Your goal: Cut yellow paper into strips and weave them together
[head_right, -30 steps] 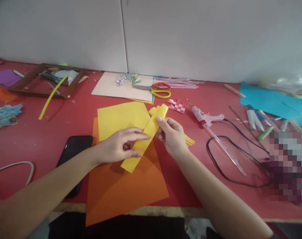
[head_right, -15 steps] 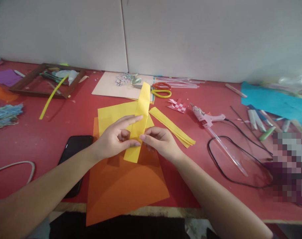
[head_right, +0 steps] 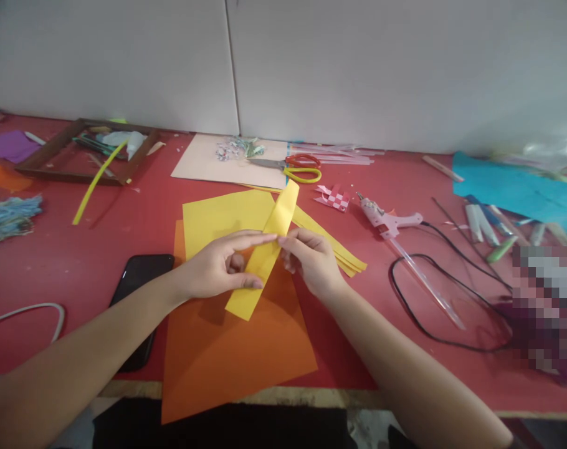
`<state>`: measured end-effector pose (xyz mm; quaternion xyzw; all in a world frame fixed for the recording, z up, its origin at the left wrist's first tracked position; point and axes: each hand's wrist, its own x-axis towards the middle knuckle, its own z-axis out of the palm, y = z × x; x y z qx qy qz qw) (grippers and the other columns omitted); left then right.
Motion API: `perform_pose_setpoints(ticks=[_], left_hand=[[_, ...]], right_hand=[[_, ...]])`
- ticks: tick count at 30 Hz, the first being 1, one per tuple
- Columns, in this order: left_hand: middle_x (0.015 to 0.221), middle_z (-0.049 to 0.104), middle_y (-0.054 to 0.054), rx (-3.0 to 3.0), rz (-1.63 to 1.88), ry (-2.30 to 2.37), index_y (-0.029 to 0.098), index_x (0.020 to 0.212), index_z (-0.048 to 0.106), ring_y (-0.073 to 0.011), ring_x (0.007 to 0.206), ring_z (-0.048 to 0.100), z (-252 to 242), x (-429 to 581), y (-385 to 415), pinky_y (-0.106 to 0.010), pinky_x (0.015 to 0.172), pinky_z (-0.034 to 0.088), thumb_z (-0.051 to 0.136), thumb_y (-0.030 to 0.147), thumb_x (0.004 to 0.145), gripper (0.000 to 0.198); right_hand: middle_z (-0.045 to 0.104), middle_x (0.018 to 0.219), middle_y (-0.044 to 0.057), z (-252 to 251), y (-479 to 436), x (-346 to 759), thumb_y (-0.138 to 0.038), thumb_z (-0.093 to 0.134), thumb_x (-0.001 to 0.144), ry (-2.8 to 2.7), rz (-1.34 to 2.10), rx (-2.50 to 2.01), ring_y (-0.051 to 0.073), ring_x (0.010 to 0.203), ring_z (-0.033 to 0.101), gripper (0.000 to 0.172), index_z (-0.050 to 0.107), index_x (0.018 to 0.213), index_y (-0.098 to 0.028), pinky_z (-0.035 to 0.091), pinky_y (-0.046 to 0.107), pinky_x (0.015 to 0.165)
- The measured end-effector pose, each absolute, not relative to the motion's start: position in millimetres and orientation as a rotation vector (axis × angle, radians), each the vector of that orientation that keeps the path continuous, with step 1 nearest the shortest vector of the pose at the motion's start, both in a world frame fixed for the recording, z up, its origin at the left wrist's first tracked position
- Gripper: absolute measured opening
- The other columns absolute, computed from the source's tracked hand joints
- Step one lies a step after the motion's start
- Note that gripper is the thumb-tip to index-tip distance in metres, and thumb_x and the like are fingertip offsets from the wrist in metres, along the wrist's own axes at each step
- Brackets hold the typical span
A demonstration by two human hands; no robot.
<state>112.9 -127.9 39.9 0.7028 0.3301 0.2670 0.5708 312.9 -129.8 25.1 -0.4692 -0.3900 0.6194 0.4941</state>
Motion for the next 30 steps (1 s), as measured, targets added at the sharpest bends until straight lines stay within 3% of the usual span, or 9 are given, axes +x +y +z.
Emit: perform_pose_setpoints(ticks=[8, 13, 16, 18, 21, 30], left_hand=[[0.150, 0.039, -0.013, 1.654, 0.435, 0.755, 0.031, 0.138, 0.051, -0.0001, 0.052, 0.032, 44.3, 111.3, -131.6, -0.022, 0.049, 0.041, 0.077, 0.029, 0.076, 0.068], [0.120, 0.062, -0.009, 1.838, 0.461, 0.762, 0.026, 0.133, 0.056, -0.0071, 0.059, 0.047, 43.4, 112.5, -130.8, -0.024, 0.055, 0.044, 0.079, 0.040, 0.074, 0.065], [0.099, 0.068, -0.006, 1.944, 0.591, 0.767, 0.021, 0.118, 0.067, -0.0136, 0.073, 0.056, 43.0, 114.3, -129.4, -0.026, 0.065, 0.048, 0.075, 0.045, 0.077, 0.047], [0.093, 0.069, -0.005, 1.954, 0.667, 0.778, 0.019, 0.109, 0.070, -0.0139, 0.076, 0.058, 42.0, 115.4, -128.5, -0.026, 0.068, 0.048, 0.069, 0.039, 0.085, 0.032], [0.094, 0.068, -0.005, 1.963, 0.716, 0.784, 0.019, 0.109, 0.070, -0.0110, 0.070, 0.056, 39.6, 116.2, -127.8, -0.024, 0.063, 0.047, 0.065, 0.028, 0.088, 0.024], [0.107, 0.063, -0.007, 1.939, 0.629, 0.765, 0.022, 0.126, 0.062, -0.0081, 0.065, 0.051, 39.2, 115.4, -128.5, -0.023, 0.058, 0.047, 0.067, 0.025, 0.084, 0.042]], right_hand=[[0.059, 0.055, -0.004, 27.3, -123.5, 320.5, -0.036, 0.081, 0.067, -0.772, 1.400, -1.172, 0.006, 0.041, 0.047, 0.024, 0.063, 0.066, -0.019, 0.036, 0.019, 0.037], [0.055, 0.050, -0.005, 25.3, -126.2, 317.8, -0.040, 0.082, 0.068, -0.853, 1.401, -1.151, 0.006, 0.041, 0.045, 0.028, 0.063, 0.066, -0.020, 0.036, 0.019, 0.039], [0.056, 0.049, -0.005, 25.4, -128.4, 314.8, -0.042, 0.082, 0.068, -0.895, 1.408, -1.158, 0.007, 0.040, 0.046, 0.030, 0.062, 0.066, -0.020, 0.036, 0.020, 0.038], [0.056, 0.049, -0.005, 26.1, -129.5, 312.8, -0.042, 0.083, 0.066, -0.899, 1.413, -1.162, 0.007, 0.039, 0.046, 0.032, 0.061, 0.065, -0.020, 0.036, 0.020, 0.038], [0.057, 0.051, -0.005, 26.7, -130.7, 310.9, -0.042, 0.084, 0.065, -0.925, 1.429, -1.155, 0.007, 0.038, 0.047, 0.033, 0.060, 0.064, -0.020, 0.036, 0.020, 0.037], [0.051, 0.045, -0.005, 23.9, -130.6, 312.9, -0.044, 0.081, 0.069, -0.906, 1.400, -1.148, 0.008, 0.039, 0.048, 0.035, 0.058, 0.060, -0.020, 0.041, 0.020, 0.039]])
